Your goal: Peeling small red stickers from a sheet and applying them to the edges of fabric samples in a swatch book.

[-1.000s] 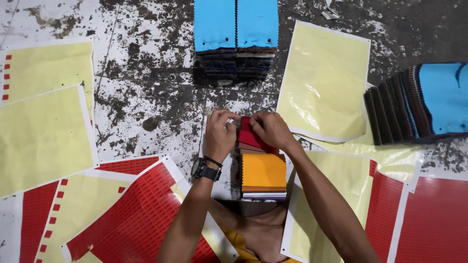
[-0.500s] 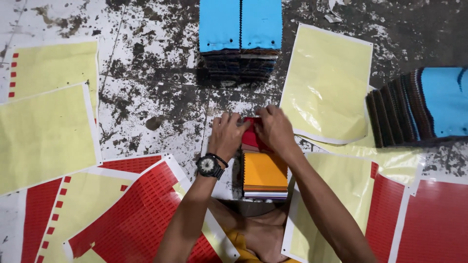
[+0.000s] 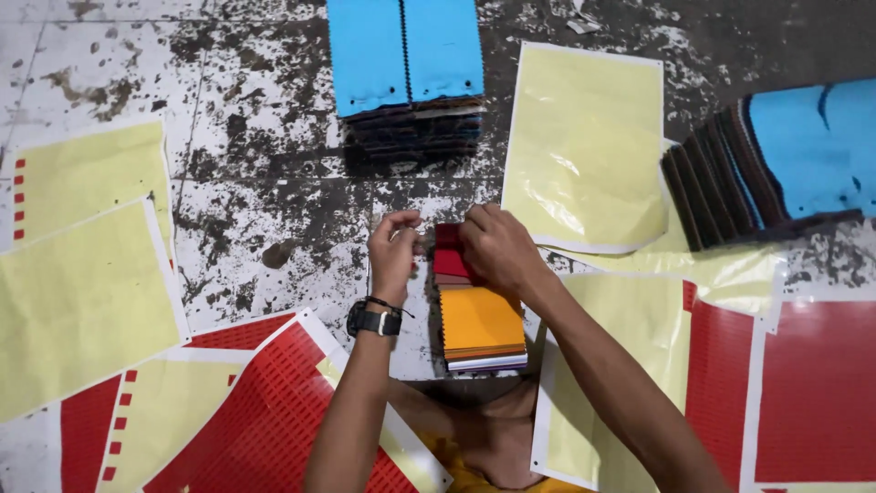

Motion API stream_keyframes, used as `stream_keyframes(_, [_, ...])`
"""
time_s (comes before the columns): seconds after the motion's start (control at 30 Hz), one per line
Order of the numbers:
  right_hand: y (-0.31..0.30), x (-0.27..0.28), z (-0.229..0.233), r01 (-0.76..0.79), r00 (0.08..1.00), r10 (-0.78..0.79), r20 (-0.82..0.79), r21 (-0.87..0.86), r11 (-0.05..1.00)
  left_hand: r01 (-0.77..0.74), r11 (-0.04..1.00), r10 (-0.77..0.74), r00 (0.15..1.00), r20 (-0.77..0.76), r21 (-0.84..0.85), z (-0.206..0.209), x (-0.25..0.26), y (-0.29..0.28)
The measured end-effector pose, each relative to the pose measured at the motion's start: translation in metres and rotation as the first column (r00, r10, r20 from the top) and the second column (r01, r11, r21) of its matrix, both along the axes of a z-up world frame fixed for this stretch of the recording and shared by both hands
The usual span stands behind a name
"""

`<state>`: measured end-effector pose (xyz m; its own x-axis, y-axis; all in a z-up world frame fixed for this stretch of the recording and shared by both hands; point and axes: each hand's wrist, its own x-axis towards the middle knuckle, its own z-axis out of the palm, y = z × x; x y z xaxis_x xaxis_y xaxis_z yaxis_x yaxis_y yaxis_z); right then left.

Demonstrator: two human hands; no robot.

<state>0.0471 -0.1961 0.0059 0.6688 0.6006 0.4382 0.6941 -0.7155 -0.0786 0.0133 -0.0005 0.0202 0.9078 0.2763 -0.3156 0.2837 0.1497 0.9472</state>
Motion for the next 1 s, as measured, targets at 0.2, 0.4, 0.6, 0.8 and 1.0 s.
stream_keyframes(0.2, [0.002, -0.028, 0.086, 0.026, 0.715, 0.029, -0.699, 0.068, 0.997, -0.01, 0.995, 0.016, 0.998, 0.06, -0.096, -0.014, 0.013, -0.009])
stream_keyframes(0.4, [-0.006, -0.02, 0.066, 0.135, 0.532, 0.168, -0.83, 0.279, 0.951, 0.058, 0.998, -0.061, 0.989, 0.131, 0.027, 0.001, 0.015, -0.027])
stream_keyframes(0.6, [-0.005, -0.022, 0.066, 0.294, 0.369, 0.302, -0.879, 0.419, 0.859, 0.116, 0.99, -0.127, 0.981, 0.146, 0.086, -0.001, 0.021, -0.041])
stream_keyframes(0.8, [-0.008, -0.019, 0.052, 0.295, 0.437, 0.222, -0.872, 0.372, 0.88, -0.079, 0.908, -0.026, 0.969, 0.244, 0.411, -0.015, 0.025, -0.023])
stream_keyframes(1.0, [0.005, 0.003, 0.02, 0.274, 0.557, 0.01, -0.83, 0.195, 0.942, 0.005, 0.911, -0.116, 0.962, 0.245, 0.412, -0.028, 0.012, -0.003])
